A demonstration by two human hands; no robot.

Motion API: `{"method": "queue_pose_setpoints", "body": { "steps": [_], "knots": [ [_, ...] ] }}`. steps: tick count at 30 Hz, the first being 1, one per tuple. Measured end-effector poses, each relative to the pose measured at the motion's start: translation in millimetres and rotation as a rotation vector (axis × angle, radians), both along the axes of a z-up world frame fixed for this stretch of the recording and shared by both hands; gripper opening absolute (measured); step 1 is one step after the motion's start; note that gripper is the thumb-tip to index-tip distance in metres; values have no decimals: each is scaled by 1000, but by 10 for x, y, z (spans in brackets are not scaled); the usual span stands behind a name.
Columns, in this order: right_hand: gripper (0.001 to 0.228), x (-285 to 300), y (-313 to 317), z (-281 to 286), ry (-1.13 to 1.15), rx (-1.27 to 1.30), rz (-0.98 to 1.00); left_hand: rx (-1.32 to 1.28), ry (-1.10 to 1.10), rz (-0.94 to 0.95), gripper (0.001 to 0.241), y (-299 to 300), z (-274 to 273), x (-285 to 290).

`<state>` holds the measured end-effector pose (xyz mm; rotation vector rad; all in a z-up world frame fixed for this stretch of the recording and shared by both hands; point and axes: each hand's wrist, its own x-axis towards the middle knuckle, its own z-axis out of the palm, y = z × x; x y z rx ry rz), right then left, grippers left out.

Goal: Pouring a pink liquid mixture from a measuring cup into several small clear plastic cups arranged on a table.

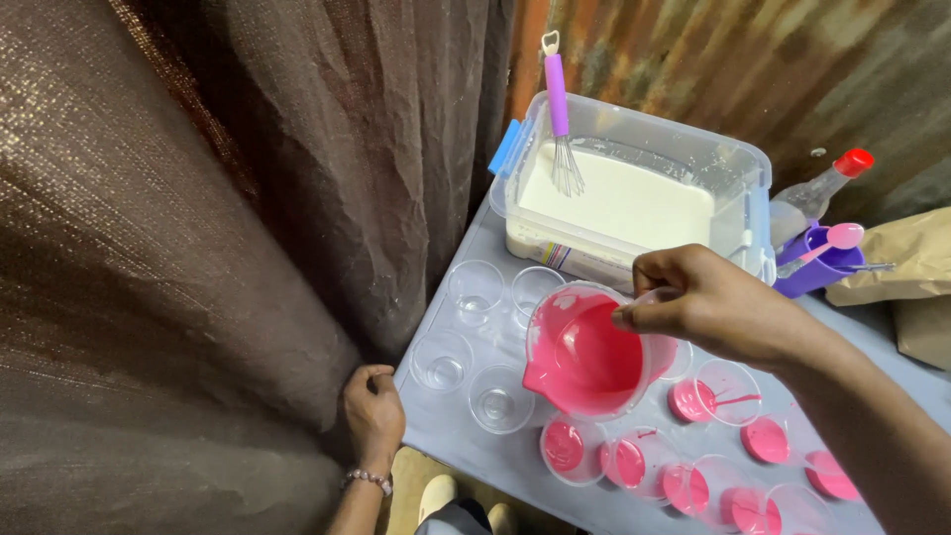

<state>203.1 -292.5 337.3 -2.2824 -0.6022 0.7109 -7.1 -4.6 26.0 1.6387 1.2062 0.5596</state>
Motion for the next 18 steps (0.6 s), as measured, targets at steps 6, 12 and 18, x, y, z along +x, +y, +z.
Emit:
{"method": "queue_pose_setpoints", "body": {
  "steps": [6,12,18],
  "knots": [
    [51,-22,115,35,-31,-22,74,-1,-7,-1,32,-7,27,-11],
    [54,-111,278,94,-114,-118,134,-28,13,14,31,-10,10,0],
    [50,-209,451,169,-118,-194,137,-13,-5,12,30,-2,-17,-6]
  ]
}}
